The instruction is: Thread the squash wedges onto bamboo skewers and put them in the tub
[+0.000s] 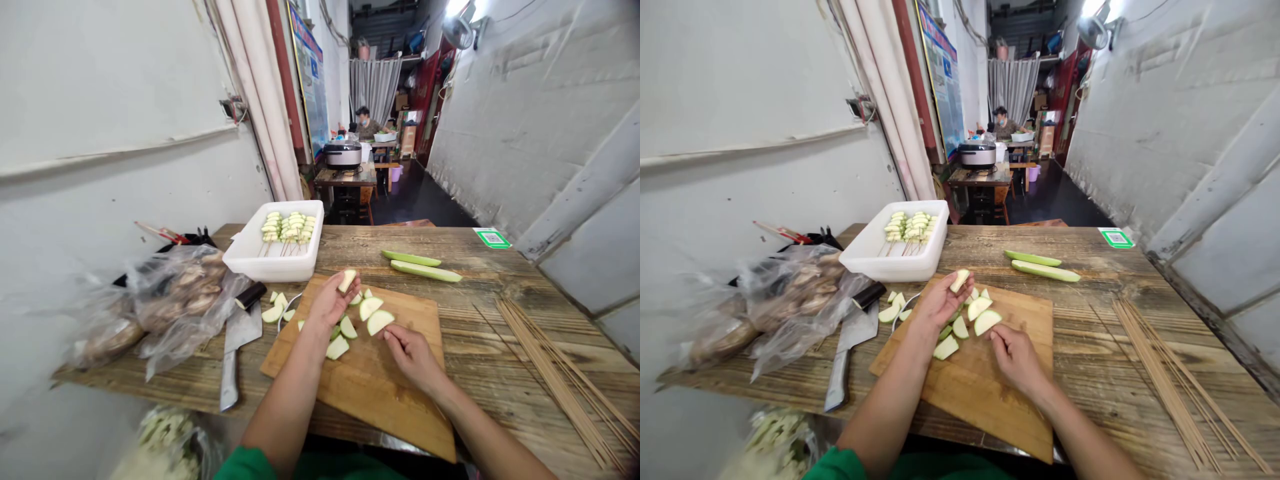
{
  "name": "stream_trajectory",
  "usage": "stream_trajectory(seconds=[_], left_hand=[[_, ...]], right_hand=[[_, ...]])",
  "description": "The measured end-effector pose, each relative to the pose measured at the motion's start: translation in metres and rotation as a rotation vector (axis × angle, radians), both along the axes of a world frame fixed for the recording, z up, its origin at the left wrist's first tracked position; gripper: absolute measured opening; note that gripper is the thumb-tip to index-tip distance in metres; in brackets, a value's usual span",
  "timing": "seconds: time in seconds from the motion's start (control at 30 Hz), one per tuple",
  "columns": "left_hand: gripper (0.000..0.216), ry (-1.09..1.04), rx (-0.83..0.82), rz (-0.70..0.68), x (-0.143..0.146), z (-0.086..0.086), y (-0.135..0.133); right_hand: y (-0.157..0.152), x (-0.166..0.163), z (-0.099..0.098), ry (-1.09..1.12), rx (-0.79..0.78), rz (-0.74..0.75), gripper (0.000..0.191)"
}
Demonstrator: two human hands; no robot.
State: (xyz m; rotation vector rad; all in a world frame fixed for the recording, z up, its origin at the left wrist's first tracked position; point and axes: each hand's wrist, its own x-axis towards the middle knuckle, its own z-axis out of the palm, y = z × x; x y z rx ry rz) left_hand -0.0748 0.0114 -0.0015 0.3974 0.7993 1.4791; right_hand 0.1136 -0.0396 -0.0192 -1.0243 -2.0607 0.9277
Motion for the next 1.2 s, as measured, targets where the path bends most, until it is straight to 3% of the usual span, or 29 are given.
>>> stream_trajectory(seconds=[0.33, 0.9, 1.2], left_hand=[[0.009, -0.085, -0.048, -0.014, 0.002, 0.006, 0.000], [0.007, 0.027, 0.003, -0.020, 0.005, 0.002, -0.003], [0.017, -0.149, 0.044, -0.074, 0.011, 0.001, 0.000]], right_hand=[[-0.001, 0.000, 0.002, -0.016, -0.018, 0.004, 0.023], [-0.001, -0.003, 0.002, 0.006, -0.052, 0.024, 0.024], [-0.001, -0.005, -0.004, 0.005, -0.045, -0.026, 0.023]])
